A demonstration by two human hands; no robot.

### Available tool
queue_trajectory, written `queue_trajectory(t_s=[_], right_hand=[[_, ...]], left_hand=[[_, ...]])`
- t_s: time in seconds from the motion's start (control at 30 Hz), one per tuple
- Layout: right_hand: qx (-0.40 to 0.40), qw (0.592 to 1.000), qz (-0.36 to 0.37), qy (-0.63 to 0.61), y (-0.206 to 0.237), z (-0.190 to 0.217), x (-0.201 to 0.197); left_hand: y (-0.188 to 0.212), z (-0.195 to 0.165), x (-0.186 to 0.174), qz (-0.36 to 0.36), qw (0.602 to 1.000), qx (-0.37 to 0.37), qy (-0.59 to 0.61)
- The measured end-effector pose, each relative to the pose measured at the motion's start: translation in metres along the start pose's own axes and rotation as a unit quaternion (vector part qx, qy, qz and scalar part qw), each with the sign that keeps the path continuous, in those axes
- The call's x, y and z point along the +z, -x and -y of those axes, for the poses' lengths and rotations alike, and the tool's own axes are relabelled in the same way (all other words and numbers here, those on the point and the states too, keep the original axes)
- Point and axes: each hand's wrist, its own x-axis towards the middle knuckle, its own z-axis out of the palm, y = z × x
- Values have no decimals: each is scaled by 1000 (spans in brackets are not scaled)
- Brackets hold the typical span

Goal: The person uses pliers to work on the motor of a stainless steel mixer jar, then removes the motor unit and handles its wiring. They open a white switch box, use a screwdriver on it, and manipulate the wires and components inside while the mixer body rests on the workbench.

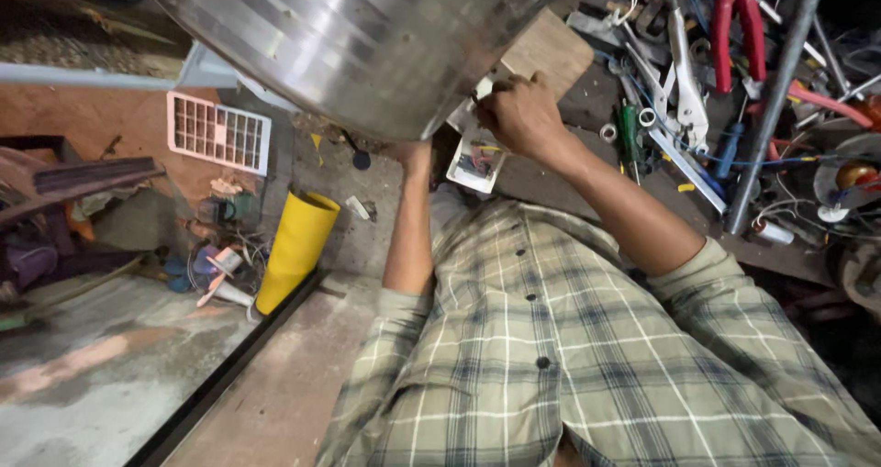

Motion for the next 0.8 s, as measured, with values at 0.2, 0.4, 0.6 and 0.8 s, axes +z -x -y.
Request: queue_trajectory(t_s=[0.2,0.4,0.6,0.8], right_hand=[[-75,993,-57,-78,18,-12,2],[-43,992,-59,-107,26,-4,3],[-50,952,-129,-272,28,-8,-30],[-81,922,-90,-368,56,-13,-40]], left_hand=[[-2,-6,8,18,998,10,-66],[1,-13,-37,67,987,147,13],[12,-71,-88,60,978,197,43],[37,-128,-113,147,945,269,114]])
